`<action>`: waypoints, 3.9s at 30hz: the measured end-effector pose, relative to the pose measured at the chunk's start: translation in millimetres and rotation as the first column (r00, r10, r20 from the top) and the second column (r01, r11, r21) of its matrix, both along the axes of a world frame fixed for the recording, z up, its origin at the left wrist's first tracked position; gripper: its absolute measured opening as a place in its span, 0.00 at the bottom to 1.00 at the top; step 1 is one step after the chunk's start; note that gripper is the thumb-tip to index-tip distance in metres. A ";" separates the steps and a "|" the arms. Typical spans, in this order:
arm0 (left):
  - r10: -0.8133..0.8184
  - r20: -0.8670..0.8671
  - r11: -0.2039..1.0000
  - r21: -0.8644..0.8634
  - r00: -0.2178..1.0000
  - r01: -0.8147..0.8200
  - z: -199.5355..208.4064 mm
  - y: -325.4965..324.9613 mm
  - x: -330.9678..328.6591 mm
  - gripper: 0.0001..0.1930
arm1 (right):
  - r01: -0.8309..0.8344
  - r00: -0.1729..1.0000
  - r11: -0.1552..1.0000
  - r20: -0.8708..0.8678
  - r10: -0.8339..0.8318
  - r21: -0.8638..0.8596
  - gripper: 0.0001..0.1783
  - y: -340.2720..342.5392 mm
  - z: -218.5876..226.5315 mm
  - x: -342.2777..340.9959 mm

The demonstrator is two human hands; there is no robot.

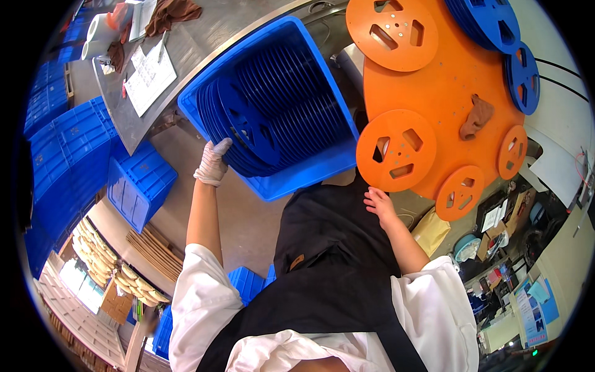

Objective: The person repeatedly picks up blue plastic spools from a blue bin and stacks them onto an orange stand. The person also wipes the spools with a cloth and arranges cardboard pieces on a nearby table.

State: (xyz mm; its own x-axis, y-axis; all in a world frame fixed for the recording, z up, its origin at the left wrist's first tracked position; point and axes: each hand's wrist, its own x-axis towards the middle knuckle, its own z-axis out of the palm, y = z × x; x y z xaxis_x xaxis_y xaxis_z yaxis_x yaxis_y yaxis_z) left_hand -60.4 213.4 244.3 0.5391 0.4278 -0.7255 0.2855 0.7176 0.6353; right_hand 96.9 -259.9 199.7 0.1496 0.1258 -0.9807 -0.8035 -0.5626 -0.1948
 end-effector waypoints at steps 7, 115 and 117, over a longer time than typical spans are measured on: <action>0.078 -0.054 0.996 -0.029 0.995 -0.080 -5.0 2.7 -4.5 0.19 | -0.023 1.000 1.000 0.000 0.023 0.014 0.32 10.3 1.9 -3.4; 0.227 -0.009 0.972 0.061 0.974 -0.226 -72.7 -0.6 -45.5 0.21 | -0.799 0.063 0.578 0.933 0.355 -0.165 0.09 413.2 -24.0 -58.2; 0.164 -0.070 0.983 0.100 0.984 -0.157 -74.1 3.1 -40.9 0.21 | -0.796 0.196 0.599 0.902 0.384 -0.082 0.08 400.0 -26.5 -51.8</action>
State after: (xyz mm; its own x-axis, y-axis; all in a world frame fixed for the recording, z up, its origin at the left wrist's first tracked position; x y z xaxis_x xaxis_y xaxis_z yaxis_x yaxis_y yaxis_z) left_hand -101.3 216.5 170.1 0.4018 0.5725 -0.7147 0.2225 0.6961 0.6826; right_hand 45.1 140.1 173.3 0.4904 0.8217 -0.2905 0.4017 -0.5089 -0.7613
